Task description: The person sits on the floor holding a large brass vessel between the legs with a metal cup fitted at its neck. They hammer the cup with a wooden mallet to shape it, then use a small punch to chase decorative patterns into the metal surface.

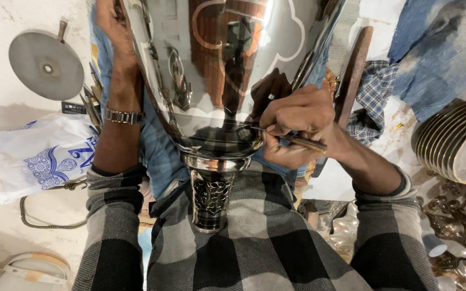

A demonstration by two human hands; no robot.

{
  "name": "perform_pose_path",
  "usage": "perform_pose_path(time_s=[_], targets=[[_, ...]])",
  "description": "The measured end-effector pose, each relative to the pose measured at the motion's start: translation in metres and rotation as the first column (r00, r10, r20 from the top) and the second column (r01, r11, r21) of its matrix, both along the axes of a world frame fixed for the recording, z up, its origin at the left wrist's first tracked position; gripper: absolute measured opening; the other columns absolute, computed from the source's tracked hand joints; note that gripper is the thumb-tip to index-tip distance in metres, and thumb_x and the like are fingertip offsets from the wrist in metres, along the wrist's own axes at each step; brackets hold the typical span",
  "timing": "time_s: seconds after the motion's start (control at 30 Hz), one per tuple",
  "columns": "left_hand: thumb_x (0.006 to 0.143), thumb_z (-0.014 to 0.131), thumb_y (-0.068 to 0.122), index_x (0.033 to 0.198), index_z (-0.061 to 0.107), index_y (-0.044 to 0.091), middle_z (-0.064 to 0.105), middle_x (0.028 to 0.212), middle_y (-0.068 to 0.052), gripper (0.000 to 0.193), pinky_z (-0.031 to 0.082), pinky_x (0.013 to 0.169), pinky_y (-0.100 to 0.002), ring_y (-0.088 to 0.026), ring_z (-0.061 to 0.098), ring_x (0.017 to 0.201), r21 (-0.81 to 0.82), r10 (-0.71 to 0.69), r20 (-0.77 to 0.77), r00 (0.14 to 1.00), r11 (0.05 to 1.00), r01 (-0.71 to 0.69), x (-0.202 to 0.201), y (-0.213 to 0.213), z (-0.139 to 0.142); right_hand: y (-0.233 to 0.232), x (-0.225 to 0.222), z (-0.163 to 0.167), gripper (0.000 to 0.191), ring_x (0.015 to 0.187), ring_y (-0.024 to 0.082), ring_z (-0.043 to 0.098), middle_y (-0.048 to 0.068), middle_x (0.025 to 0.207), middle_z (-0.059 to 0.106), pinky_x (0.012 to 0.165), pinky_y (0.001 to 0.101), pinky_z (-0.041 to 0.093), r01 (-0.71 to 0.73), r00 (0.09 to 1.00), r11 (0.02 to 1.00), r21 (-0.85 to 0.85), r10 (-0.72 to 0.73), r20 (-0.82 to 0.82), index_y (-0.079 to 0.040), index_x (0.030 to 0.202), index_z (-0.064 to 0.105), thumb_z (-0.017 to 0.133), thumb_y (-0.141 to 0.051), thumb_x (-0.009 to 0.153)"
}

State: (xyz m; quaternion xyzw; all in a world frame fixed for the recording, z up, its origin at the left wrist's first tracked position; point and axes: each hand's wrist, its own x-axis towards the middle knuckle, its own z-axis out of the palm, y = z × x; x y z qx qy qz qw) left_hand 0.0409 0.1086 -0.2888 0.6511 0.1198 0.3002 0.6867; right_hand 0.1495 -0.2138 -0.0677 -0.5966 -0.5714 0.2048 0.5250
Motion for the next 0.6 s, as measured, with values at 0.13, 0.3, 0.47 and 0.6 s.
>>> perform_pose_path(time_s=[0.13, 0.3, 0.47, 0.6], targets=[[0.12, 0.062, 0.013, 0.114, 0.058, 0.002, 0.063, 0.098, 0.001, 0.013, 0.051, 0.074, -0.024, -0.008, 0.061, 0.085, 0.035, -0.023, 0.014, 1.0, 0.999, 0.022, -0.002, 0.0, -0.002, -0.01, -0.001, -0.011, 0.036, 0.045, 0.011, 0.053, 0.011, 0.068, 0.064, 0.04, 0.0267, 0.034, -0.009, 1.0, 1.0, 0.014, 0.009, -0.009, -0.008, 0.062, 0.036, 0.067, 0.008, 0.064], [0.118, 0.064, 0.013, 0.113, 0.058, 0.001, 0.062, 0.097, 0.0, 0.014, 0.052, 0.071, -0.026, -0.01, 0.061, 0.084, 0.156, -0.057, 0.078, 0.995, 0.987, 0.044, 0.004, 0.003, 0.002, -0.022, -0.011, -0.045, 0.038, 0.042, 0.009, 0.052, 0.011, 0.064, 0.064, 0.036, 0.0229, 0.037, 0.057, 0.998, 0.99, 0.126, -0.058, 0.001, -0.011, 0.061, 0.037, 0.07, 0.008, 0.065], [0.114, 0.064, 0.013, 0.111, 0.059, -0.001, 0.064, 0.096, -0.002, 0.015, 0.053, 0.067, -0.027, -0.013, 0.061, 0.081, 0.262, -0.044, 0.164, 0.985, 0.965, -0.001, 0.01, 0.007, 0.001, -0.011, -0.05, -0.074, 0.025, 0.056, 0.016, 0.07, 0.008, 0.066, 0.063, 0.051, 0.0273, 0.06, 0.391, 0.915, 0.852, 0.349, -0.316, -0.252, -0.005, 0.074, 0.049, 0.068, 0.009, 0.081], [0.119, 0.057, 0.017, 0.112, 0.058, 0.003, 0.064, 0.098, 0.001, 0.016, 0.055, 0.074, -0.026, -0.009, 0.063, 0.085, -0.008, -0.055, 0.03, 0.998, 0.998, 0.055, 0.002, 0.005, -0.003, -0.026, -0.115, -0.056, 0.019, 0.071, 0.019, 0.073, 0.012, 0.081, 0.065, 0.063, 0.0307, 0.067, 0.668, 0.705, 0.744, -0.009, -0.637, -0.31, 0.002, 0.089, 0.051, 0.069, 0.007, 0.094]])
